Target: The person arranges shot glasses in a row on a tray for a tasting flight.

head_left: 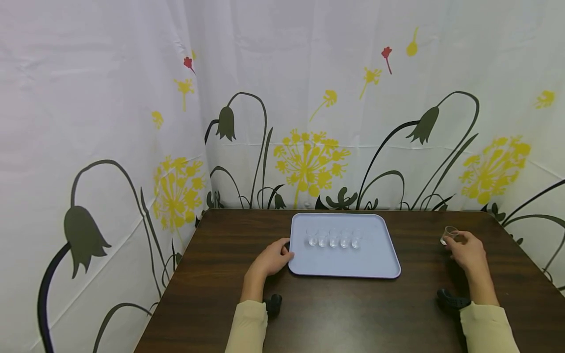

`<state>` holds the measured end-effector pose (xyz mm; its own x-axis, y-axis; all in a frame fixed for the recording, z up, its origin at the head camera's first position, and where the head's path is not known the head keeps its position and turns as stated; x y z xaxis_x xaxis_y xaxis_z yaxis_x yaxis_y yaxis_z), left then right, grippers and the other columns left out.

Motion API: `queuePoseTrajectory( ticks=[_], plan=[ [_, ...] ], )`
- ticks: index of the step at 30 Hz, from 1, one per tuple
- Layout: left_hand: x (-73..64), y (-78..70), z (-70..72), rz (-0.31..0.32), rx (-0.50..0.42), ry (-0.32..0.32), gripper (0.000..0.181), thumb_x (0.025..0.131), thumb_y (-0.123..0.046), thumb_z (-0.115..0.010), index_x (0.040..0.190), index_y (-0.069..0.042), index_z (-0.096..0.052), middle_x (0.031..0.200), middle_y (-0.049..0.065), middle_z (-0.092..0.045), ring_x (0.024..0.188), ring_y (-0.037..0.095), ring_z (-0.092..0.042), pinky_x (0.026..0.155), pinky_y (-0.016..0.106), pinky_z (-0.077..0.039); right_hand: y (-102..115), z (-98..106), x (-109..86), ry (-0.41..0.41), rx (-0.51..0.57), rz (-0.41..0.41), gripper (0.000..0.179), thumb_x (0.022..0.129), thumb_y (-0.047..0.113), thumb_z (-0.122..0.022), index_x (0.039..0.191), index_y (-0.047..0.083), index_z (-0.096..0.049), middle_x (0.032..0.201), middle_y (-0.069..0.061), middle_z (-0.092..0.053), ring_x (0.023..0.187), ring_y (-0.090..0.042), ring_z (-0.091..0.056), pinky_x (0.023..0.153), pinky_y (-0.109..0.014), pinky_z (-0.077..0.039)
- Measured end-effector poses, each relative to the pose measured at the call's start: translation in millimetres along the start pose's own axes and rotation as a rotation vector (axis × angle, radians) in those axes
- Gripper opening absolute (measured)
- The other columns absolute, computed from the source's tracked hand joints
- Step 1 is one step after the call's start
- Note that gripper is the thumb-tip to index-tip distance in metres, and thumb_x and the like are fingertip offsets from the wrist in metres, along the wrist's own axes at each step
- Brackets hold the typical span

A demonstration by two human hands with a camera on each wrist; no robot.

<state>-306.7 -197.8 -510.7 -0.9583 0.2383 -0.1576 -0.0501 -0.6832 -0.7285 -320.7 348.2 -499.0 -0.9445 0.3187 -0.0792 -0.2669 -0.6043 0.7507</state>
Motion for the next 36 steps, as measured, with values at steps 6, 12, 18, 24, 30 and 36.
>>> queuePoseTrajectory(
  ticks=[6, 12, 18, 24, 30, 36],
  plan=[
    [1.8, 0.7, -0.8, 0.006, -0.004, -0.001, 0.057, 0.105, -0.024, -0.067, 0.154, 0.001, -0.052, 0.09, 0.004, -0.063, 0.077, 0.017, -0.055, 0.073, 0.034, -0.044, -1, 0, 0.2, -0.017, 0.006, -0.013, 0.064, 0.11, 0.038, -0.055, 0.148, -0.012, -0.045, 0.079, 0.002, -0.077, 0.061, -0.007, -0.064, 0.059, -0.026, -0.049],
    [4.2, 4.3, -2.6, 0.0, 0.0, -0.007, 0.058, 0.105, -0.025, -0.067, 0.155, 0.0, -0.051, 0.092, 0.003, -0.062, 0.078, 0.016, -0.054, 0.073, 0.033, -0.043, -1, 1, -0.6, -0.02, 0.003, -0.049, 0.068, 0.109, 0.042, -0.055, 0.151, -0.01, -0.045, 0.08, 0.003, -0.077, 0.063, -0.008, -0.065, 0.061, -0.026, -0.048],
    [-2.6, -6.4, -0.6, 0.03, 0.004, -0.009, 0.057, 0.105, -0.021, -0.067, 0.155, 0.001, -0.052, 0.091, 0.003, -0.062, 0.077, 0.015, -0.053, 0.073, 0.032, -0.042, -1, 0, -0.8, -0.014, -0.004, -0.058, 0.069, 0.109, 0.044, -0.054, 0.151, -0.01, -0.045, 0.083, 0.002, -0.078, 0.065, -0.008, -0.066, 0.061, -0.026, -0.048],
    [-3.4, -5.2, 2.1, 0.037, -0.002, -0.012, 0.056, 0.105, -0.021, -0.067, 0.155, 0.0, -0.052, 0.091, 0.003, -0.062, 0.077, 0.015, -0.053, 0.074, 0.032, -0.042, 7, -2, -0.1, -0.002, -0.007, -0.055, 0.07, 0.109, 0.045, -0.053, 0.151, -0.01, -0.045, 0.086, -0.002, -0.078, 0.068, -0.009, -0.066, 0.062, -0.027, -0.049],
    [-2.6, -6.6, 3.3, 0.029, -0.001, -0.008, 0.055, 0.105, -0.021, -0.067, 0.154, 0.0, -0.053, 0.091, 0.004, -0.062, 0.078, 0.016, -0.054, 0.074, 0.033, -0.043, 13, -2, -2.9, 0.001, -0.031, -0.02, 0.07, 0.109, 0.047, -0.054, 0.149, -0.01, -0.047, 0.094, -0.011, -0.078, 0.069, -0.01, -0.068, 0.062, -0.028, -0.05],
    [-3.7, -6.1, 1.4, 0.036, 0.0, 0.0, 0.055, 0.105, -0.021, -0.067, 0.154, 0.0, -0.053, 0.09, 0.003, -0.063, 0.078, 0.016, -0.054, 0.073, 0.033, -0.043, 21, -4, -7.2, 0.009, -0.082, 0.04, 0.069, 0.109, 0.05, -0.052, 0.147, -0.008, -0.051, 0.104, -0.02, -0.078, 0.076, -0.016, -0.07, 0.063, -0.031, -0.052]
  ],
)
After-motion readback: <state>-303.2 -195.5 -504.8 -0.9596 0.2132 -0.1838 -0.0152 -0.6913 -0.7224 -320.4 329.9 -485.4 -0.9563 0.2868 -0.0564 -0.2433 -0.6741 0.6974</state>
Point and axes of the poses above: each hand's wrist, its own x-axis towards the middle knuckle, its own z-axis out of the back of the hand, y = z × x, the point moved 3 cm from there along x, towards the middle knuckle
